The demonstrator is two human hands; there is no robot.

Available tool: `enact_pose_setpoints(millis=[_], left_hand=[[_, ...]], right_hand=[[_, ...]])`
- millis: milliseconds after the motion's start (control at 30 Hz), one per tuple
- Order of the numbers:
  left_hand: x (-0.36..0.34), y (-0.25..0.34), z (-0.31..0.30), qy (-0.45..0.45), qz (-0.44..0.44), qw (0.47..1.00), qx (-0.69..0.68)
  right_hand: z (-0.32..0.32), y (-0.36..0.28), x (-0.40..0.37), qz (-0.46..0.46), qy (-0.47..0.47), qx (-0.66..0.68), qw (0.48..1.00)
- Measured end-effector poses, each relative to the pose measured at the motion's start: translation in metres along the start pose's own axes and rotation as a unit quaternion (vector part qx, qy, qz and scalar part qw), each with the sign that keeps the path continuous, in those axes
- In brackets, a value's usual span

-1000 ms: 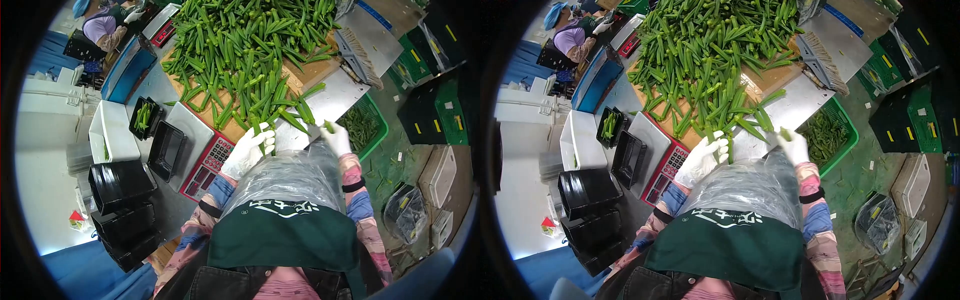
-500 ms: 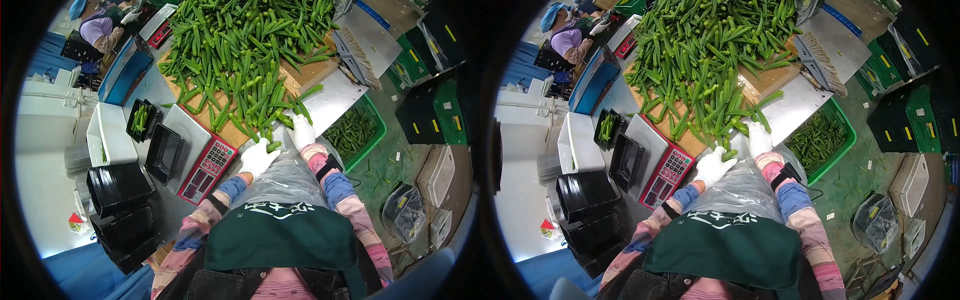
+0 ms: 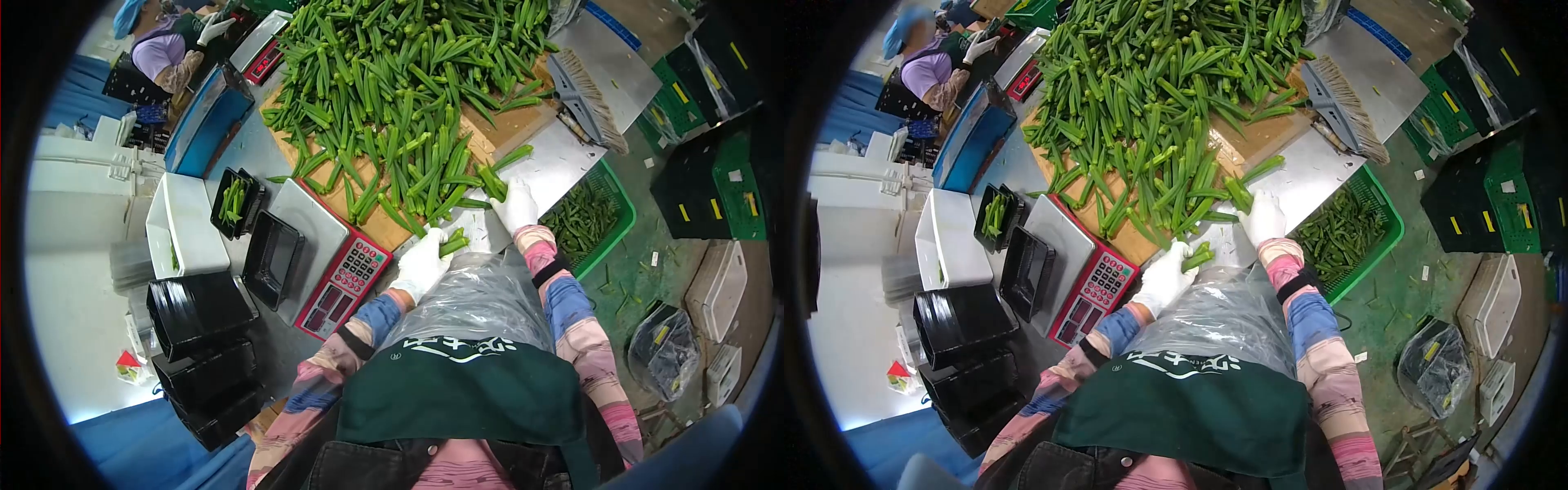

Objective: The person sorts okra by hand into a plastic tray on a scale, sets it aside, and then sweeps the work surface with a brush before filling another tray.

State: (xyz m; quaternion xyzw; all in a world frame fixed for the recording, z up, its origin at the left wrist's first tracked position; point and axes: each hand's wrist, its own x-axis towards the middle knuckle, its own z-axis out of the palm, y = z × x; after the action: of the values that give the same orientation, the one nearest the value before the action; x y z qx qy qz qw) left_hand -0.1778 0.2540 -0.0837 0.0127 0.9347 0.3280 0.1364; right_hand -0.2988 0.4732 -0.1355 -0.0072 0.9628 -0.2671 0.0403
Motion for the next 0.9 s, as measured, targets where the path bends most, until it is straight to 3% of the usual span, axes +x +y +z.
enact_pose_setpoints(millis=[67, 200, 267, 367, 467, 633, 733, 833, 900], left_hand=[[0.001, 0.0, -0.014, 0.018, -0.013, 0.996, -0.091], [0.027, -0.002, -0.057, 0.03, -0.03, 0.987, -0.152], [0.041, 0.004, -0.075, 0.089, -0.048, 0.992, -0.076], [0.076, -0.02, -0.055, 0.195, 0.03, 0.979, 0.042], [0.093, -0.008, -0.039, 0.185, 0.042, 0.969, 0.158], [0.101, 0.008, -0.027, 0.163, 0.011, 0.97, 0.18], [0.108, 0.01, -0.032, 0.132, -0.059, 0.98, 0.137], [0.103, -0.001, -0.047, 0.16, -0.09, 0.983, -0.001], [0.098, -0.012, -0.062, 0.188, -0.073, 0.969, -0.142]], right_hand=[[0.011, 0.0, 0.0, -0.02, 0.042, -0.006, 0.999], [0.007, 0.002, 0.01, 0.002, -0.014, -0.013, 1.0], [-0.005, 0.003, 0.011, 0.024, -0.054, 0.003, 0.998], [-0.033, 0.007, 0.011, 0.083, -0.155, 0.067, 0.982], [-0.03, 0.041, 0.004, 0.099, -0.208, 0.218, 0.948], [-0.055, 0.043, -0.014, 0.125, -0.257, 0.323, 0.902], [-0.052, 0.046, -0.017, 0.117, -0.298, 0.347, 0.881], [-0.061, 0.026, -0.015, 0.08, -0.328, 0.368, 0.866], [-0.042, 0.022, -0.006, 0.016, -0.255, 0.359, 0.898]])
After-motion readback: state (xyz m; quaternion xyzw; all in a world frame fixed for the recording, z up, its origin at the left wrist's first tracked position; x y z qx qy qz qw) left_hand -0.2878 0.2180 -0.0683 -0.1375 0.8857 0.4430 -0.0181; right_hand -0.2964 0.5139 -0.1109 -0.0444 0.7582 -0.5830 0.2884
